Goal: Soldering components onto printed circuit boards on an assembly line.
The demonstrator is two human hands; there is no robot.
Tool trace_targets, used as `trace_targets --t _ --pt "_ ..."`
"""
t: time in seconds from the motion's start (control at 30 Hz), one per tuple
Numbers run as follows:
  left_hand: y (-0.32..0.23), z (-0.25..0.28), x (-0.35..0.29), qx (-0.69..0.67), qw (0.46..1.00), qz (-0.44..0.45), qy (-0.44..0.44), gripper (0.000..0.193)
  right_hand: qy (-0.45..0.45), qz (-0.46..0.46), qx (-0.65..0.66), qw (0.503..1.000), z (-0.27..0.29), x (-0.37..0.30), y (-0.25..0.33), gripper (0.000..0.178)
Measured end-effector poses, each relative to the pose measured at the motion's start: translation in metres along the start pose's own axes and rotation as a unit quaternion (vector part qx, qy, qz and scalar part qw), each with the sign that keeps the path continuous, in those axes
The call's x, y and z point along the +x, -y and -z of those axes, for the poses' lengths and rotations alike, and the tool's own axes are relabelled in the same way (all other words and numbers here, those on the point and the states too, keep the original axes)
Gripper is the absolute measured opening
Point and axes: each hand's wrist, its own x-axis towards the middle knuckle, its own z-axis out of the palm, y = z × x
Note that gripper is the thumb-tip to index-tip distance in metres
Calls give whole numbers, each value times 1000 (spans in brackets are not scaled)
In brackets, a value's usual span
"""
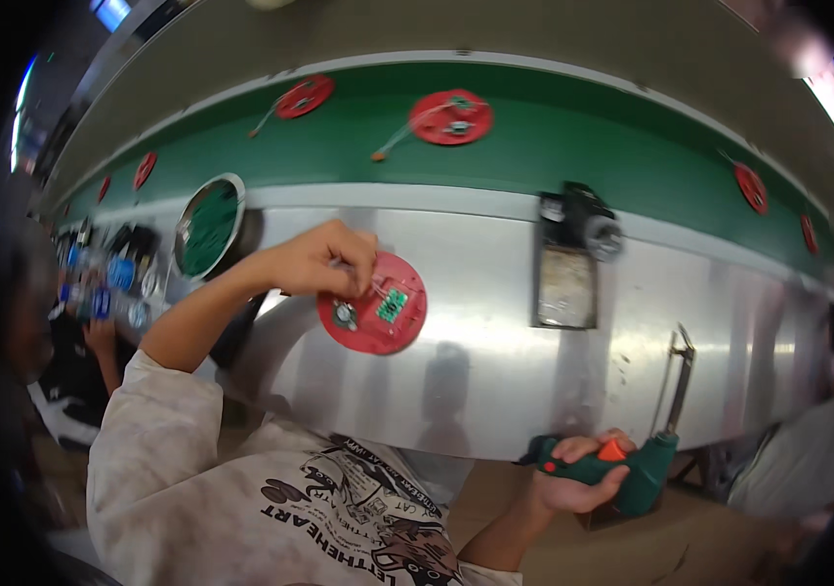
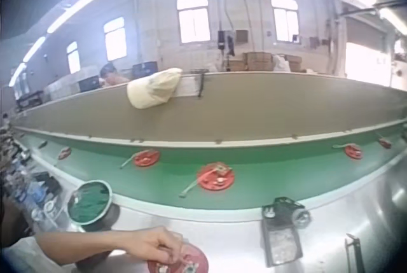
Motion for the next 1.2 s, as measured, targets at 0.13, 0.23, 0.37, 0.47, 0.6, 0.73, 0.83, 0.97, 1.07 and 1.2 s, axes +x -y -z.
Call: trace_targets --t 0.13,0.23,0.37,0.47,0.6,0.73,0.83,0.97,1.07,1.2 --pt "16 -3 -74 57 998 -34 -23 7 -32 21 -75 996 -7 -3 5 37" --pt "13 9 -109 83 987 -116 -75 5 -35 40 -120 991 -16 -3 5 36" --pt "-3 40 -161 162 939 25 -303 10 -37 30 -134 990 -16 -5 4 36" --pt "4 65 -184 163 892 51 -418 12 -62 30 -158 985 -24 -7 5 36" --pt "34 92 -194 291 832 125 -456 12 -79 30 -176 981 -23 -5 5 35" --pt "68 104 -185 408 799 41 -440 12 -89 44 -183 978 -23 -1 3 34" --pt "74 108 -171 390 811 65 -432 13 -83 42 -187 978 -24 -3 4 34" --pt "83 114 -163 408 806 66 -422 10 -87 53 -186 977 -37 -8 4 34" --pt "90 119 -161 390 824 70 -405 11 -96 51 -181 978 -45 -10 4 36" --pt "84 117 -161 355 845 79 -393 12 -86 28 -176 980 -41 -10 5 38"
